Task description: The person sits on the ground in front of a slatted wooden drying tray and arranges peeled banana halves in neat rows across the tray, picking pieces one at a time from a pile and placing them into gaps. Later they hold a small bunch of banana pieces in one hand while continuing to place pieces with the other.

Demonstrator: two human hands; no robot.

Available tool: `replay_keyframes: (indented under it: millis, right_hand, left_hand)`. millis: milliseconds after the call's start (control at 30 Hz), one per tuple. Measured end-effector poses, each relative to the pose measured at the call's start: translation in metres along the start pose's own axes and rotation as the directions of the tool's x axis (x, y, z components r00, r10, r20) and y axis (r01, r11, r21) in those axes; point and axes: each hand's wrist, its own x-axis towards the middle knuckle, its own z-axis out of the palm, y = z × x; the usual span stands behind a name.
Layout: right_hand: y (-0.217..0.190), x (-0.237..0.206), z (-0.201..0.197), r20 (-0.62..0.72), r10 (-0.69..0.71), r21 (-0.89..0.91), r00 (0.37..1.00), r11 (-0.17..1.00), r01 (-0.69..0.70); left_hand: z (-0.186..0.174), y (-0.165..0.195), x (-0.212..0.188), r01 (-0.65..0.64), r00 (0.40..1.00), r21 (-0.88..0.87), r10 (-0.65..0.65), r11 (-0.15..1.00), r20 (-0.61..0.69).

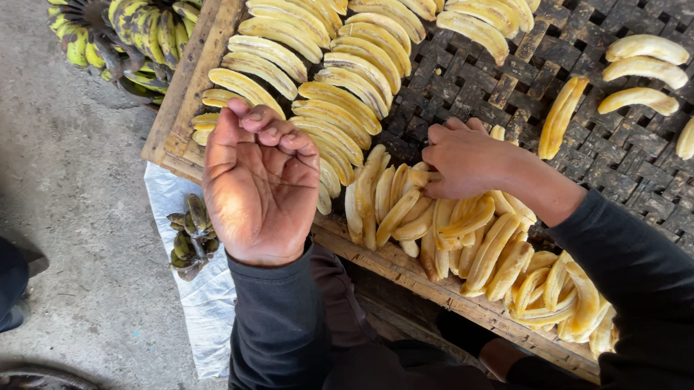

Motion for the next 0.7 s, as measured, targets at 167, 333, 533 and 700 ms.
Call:
replay_keyframes:
  millis: [167, 333, 533, 700]
  right_hand:
    - [0.026, 0.006, 0.009, 0.057, 0.039, 0.509, 0.998, 0.859, -0.062]
    - [0.052, 0.004, -0.005, -0.156, 0.112, 0.890, 0.981, 0.446, 0.091]
    - [0.067, 0.008, -0.019, -0.587, 0.324, 0.571, 0.742, 0.815, 0.096]
    - [0.069, 0.025, -0.010, -0.877, 0.078, 0.167, 0.475, 0.975, 0.149]
  left_hand:
    - [-0.001, -0.001, -0.001, 0.002, 1.000, 0.010, -0.002, 1.000, 0.024]
    - [0.000, -0.002, -0.002, -0.009, 1.000, 0.007, 0.009, 1.000, -0.004]
    - [0.002, -0.005, -0.001, -0.003, 1.000, 0.007, 0.003, 1.000, 0.003]
    - [0.002, -0.004, 0.000, -0.006, 1.000, 0.000, 0.006, 1.000, -0.011]
